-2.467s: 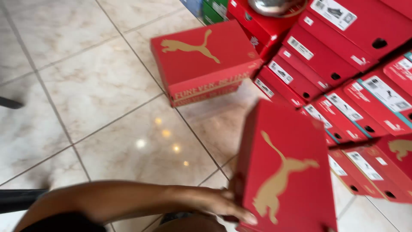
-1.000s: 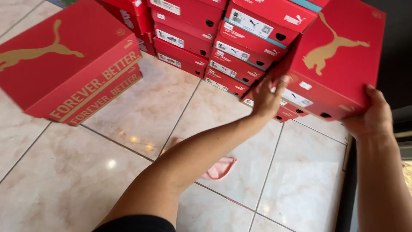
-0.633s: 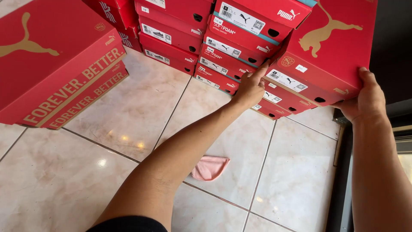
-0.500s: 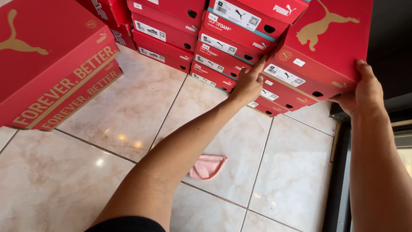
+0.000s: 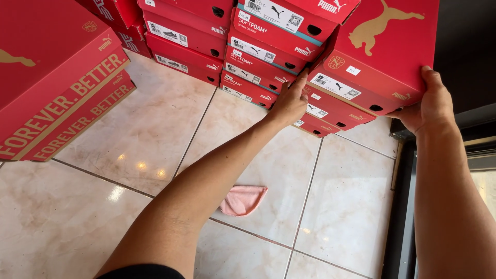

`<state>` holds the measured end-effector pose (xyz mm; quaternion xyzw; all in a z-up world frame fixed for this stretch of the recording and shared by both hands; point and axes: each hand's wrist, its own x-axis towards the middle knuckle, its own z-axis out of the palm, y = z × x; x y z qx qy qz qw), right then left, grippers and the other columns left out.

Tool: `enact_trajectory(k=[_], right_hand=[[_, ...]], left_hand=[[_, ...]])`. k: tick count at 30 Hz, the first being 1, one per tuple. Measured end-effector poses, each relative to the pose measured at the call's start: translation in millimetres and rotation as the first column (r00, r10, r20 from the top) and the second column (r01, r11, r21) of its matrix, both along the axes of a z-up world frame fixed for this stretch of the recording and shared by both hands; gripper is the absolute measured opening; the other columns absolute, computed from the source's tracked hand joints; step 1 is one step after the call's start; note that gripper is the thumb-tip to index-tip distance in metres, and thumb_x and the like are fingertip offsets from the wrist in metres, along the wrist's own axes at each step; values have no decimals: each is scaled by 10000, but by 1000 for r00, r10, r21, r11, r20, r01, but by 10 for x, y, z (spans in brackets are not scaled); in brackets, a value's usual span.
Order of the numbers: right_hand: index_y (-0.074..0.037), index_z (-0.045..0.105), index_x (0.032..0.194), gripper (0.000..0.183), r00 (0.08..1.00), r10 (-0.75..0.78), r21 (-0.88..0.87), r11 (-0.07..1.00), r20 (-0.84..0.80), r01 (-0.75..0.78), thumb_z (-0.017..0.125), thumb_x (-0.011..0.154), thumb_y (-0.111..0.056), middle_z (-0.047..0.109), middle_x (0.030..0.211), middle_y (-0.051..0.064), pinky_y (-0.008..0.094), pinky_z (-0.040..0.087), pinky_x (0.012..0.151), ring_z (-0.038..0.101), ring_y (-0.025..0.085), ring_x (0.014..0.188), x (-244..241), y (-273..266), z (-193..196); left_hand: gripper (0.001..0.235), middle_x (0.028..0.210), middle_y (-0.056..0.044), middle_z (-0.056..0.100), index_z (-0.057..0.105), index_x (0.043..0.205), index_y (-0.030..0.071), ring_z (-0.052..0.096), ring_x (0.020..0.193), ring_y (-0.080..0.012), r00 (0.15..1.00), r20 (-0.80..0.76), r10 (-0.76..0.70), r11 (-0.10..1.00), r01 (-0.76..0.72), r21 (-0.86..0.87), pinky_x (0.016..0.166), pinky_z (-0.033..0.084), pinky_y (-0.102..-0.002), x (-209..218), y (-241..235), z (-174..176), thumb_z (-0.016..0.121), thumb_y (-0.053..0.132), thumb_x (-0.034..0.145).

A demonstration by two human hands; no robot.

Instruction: Cleaning and organizing shoe boxes using a cloth

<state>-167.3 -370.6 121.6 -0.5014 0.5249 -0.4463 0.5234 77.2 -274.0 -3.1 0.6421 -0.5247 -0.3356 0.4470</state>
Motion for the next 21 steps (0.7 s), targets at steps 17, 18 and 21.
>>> enact_trajectory(k=[17, 18, 21], right_hand=[[-141, 506, 1364, 524, 956, -68, 116, 993, 285, 36, 679, 953, -416, 660, 1289, 194, 935, 201, 899, 666, 501, 1203, -129, -194, -242], [-141, 506, 1364, 524, 954, -79, 107, 993, 289, 50, 679, 953, -416, 660, 1289, 194, 935, 201, 899, 666, 501, 1203, -153, -204, -239], [-147, 484, 1419, 548, 970, -62, 145, 989, 234, 29, 655, 970, -411, 668, 1275, 156, 952, 185, 864, 656, 514, 1203, -132, -168, -231]], left_hand=[[840, 1399, -379, 441, 197, 1641, 188, 337, 1444, -530, 996, -65, -66, 986, 55, -156, 1199, 288, -579, 36, 114, -149, 645, 127, 933], [840, 1399, -379, 441, 197, 1641, 188, 337, 1444, -530, 995, -60, -81, 984, 70, -164, 1199, 288, -579, 12, 151, -25, 645, 127, 933], [823, 1483, -367, 356, 193, 1634, 118, 299, 1487, -479, 992, -115, -52, 998, 49, -29, 1205, 261, -560, 1, 267, 187, 639, 156, 942]])
